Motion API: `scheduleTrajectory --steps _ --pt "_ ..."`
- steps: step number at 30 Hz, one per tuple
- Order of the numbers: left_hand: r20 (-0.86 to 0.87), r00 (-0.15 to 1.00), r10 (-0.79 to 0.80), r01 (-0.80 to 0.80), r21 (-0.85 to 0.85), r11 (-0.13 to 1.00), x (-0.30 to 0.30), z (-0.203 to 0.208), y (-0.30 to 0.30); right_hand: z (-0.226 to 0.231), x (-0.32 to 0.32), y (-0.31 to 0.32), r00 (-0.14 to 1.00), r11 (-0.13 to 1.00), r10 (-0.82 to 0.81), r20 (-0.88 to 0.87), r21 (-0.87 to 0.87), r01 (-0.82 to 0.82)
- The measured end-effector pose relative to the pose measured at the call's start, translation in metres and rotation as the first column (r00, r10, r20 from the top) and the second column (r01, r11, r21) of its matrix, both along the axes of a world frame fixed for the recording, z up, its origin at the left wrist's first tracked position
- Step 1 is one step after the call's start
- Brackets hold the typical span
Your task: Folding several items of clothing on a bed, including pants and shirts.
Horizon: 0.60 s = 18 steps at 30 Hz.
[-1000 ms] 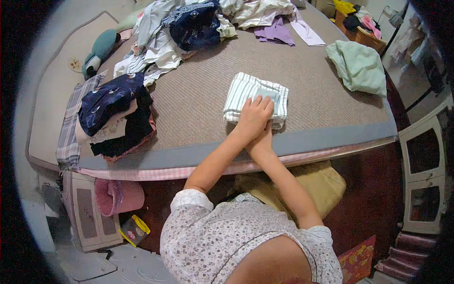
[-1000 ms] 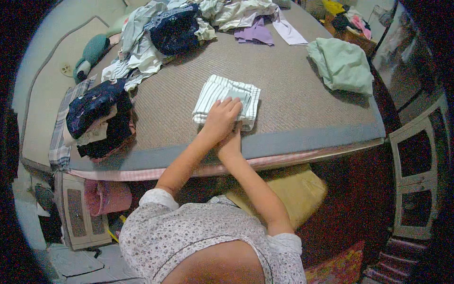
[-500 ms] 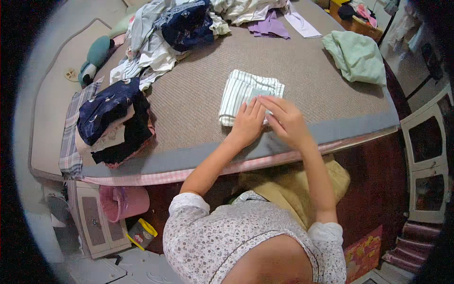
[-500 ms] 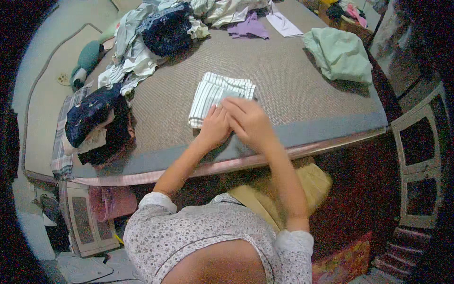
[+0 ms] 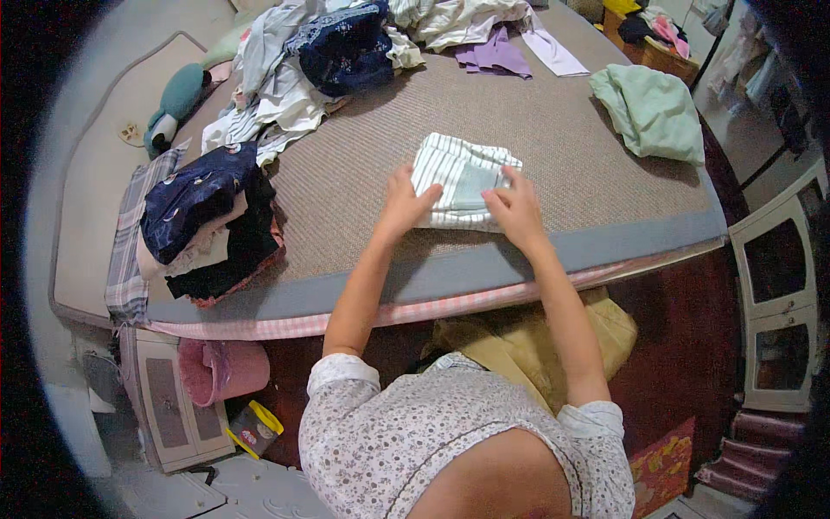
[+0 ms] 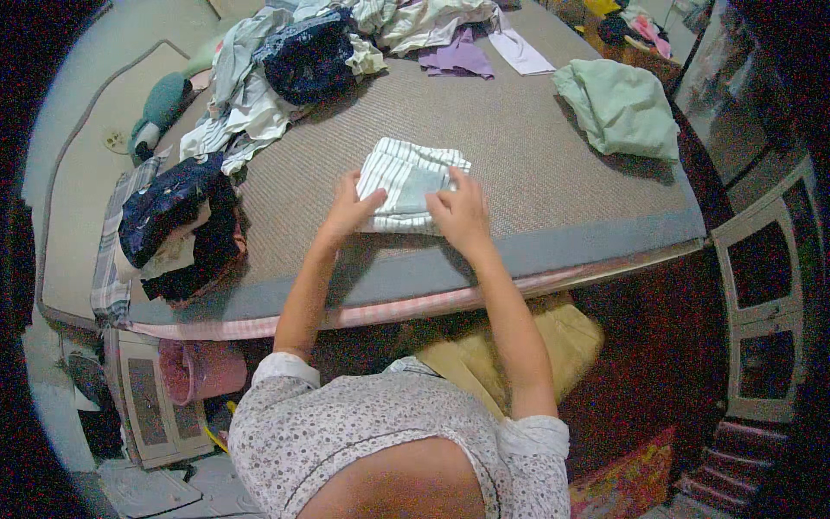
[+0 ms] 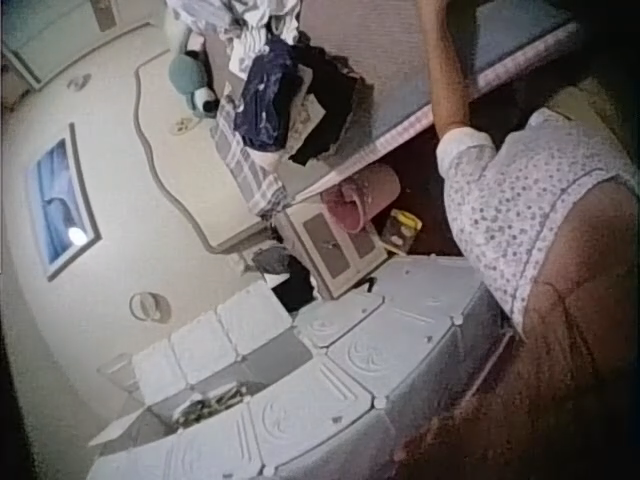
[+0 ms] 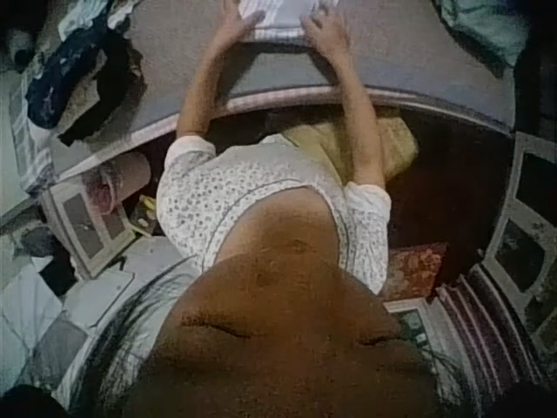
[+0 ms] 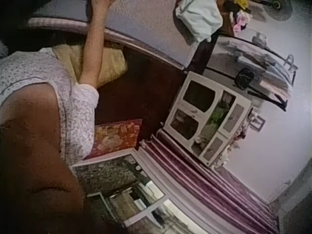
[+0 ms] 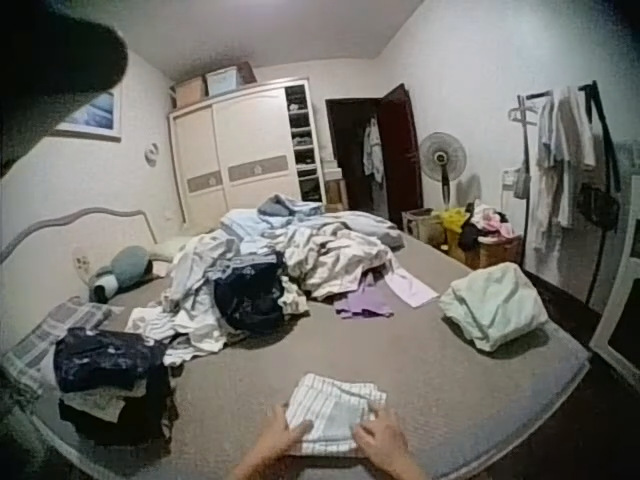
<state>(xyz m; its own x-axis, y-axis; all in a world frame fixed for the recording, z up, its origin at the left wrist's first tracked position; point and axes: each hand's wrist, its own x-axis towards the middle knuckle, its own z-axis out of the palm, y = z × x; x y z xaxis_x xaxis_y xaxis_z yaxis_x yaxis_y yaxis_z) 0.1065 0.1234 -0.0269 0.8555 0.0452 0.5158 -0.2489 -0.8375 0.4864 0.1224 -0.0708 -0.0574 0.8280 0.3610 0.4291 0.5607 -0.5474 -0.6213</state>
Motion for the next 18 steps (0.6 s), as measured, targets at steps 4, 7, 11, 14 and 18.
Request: scheduleTrajectory --steps 4,7,11,14,18 --pt "-0.532 0.779 -0.331 -0.149 -0.67 0.727 0.003 0.019 0.009 0.007 0.006 0.003 0.913 0.934 -0.316 -0.258 0.084 0.347" --pt "-0.624 0.584 -0.52 -0.217 -0.737 0.64 0.007 0.014 0.018 0.011 0.007 0.001 0.868 0.909 -0.325 -0.376 0.129 0.396" --pt "-0.449 0.493 -0.745 -0.456 -0.863 0.218 -0.001 0.011 0.002 -0.001 0.017 -0.012 0.811 0.895 -0.157 -0.563 0.267 0.358" --pt "-0.313 0.482 -0.818 -0.43 -0.898 0.09 -0.002 -0.009 -0.001 -0.012 0.02 -0.026 0.796 0.846 -0.04 -0.604 0.403 0.348" --pt "-0.168 0.503 -0.848 -0.356 -0.934 -0.026 -0.007 -0.003 -0.014 0.026 -0.017 -0.032 0.617 0.688 0.315 -0.721 0.621 0.375"
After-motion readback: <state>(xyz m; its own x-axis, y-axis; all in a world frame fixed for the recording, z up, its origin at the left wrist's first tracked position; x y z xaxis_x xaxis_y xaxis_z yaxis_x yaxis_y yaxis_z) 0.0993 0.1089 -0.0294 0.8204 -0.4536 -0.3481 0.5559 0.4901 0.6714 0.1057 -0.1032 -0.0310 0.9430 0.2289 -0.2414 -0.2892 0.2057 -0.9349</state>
